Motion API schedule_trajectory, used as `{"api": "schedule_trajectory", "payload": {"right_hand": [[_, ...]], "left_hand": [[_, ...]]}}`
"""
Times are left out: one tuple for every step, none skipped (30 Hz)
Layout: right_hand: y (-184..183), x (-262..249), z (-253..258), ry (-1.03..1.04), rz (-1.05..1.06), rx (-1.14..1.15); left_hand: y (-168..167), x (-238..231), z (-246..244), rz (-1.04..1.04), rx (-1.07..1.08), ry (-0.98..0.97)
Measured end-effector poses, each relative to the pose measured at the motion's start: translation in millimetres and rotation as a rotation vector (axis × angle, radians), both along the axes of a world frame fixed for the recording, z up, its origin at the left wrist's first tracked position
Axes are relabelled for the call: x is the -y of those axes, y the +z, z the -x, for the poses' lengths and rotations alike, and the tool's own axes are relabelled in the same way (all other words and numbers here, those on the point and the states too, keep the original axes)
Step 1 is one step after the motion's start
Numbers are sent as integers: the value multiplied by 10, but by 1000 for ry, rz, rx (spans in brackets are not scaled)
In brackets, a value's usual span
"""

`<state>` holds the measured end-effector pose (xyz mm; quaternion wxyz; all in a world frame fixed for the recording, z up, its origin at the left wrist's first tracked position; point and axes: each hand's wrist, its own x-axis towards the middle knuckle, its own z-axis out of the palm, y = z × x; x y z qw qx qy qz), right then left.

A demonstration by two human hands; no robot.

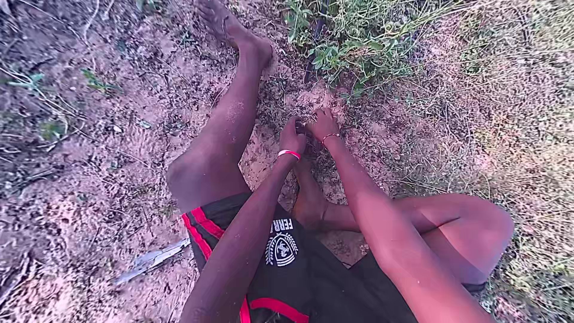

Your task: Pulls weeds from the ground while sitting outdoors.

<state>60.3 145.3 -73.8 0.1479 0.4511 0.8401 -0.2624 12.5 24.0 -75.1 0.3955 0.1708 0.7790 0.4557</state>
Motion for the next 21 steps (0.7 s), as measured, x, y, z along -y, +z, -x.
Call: {"api": "schedule_trajectory", "payload": {"right_hand": [[-38,58,24,24,-40,31],[-72,97,16,22,-56,30],[-91,97,-6,21,-54,18],[-94,78,-38,20,-41,10],[-91,48,-65,15,-24,7],[-80,8,-70,13,-6,17],[-78,-26,-68,15,8,36],[-70,-50,-60,17,23,59],[-56,-64,-53,24,34,90],[-39,-71,-59,41,36,121],[-25,-74,-85,69,25,149],[-14,-71,-141,94,15,165],[-1,-72,-225,116,10,177],[24,-81,-320,132,13,182],[44,-94,-435,140,17,175],[52,-117,-573,140,26,154],[71,-153,-697,129,42,149],[108,-201,-797,103,72,146],[151,-247,-879,59,104,131],[181,-287,-947,8,123,108],[191,-298,-994,-34,127,87]], "left_hand": [[-3,8,38,-4,-7,32],[11,17,80,3,-10,48],[37,16,118,18,-10,54],[57,18,133,32,-7,57],[61,22,134,42,-3,51],[53,22,132,47,-3,42],[36,22,119,40,-8,37],[36,20,109,41,-8,24],[40,17,106,47,-10,5],[26,13,108,53,-17,-15],[15,12,114,59,-22,-29],[13,18,121,67,-21,-42],[9,24,126,78,-17,-57],[1,24,134,87,-18,-68],[-6,23,140,93,-23,-77],[-9,23,135,95,-30,-84],[-12,25,126,98,-39,-92],[-10,29,115,98,-54,-97],[5,35,107,100,-63,-100],[43,36,112,112,-61,-121],[117,37,139,151,-32,-185]]}}
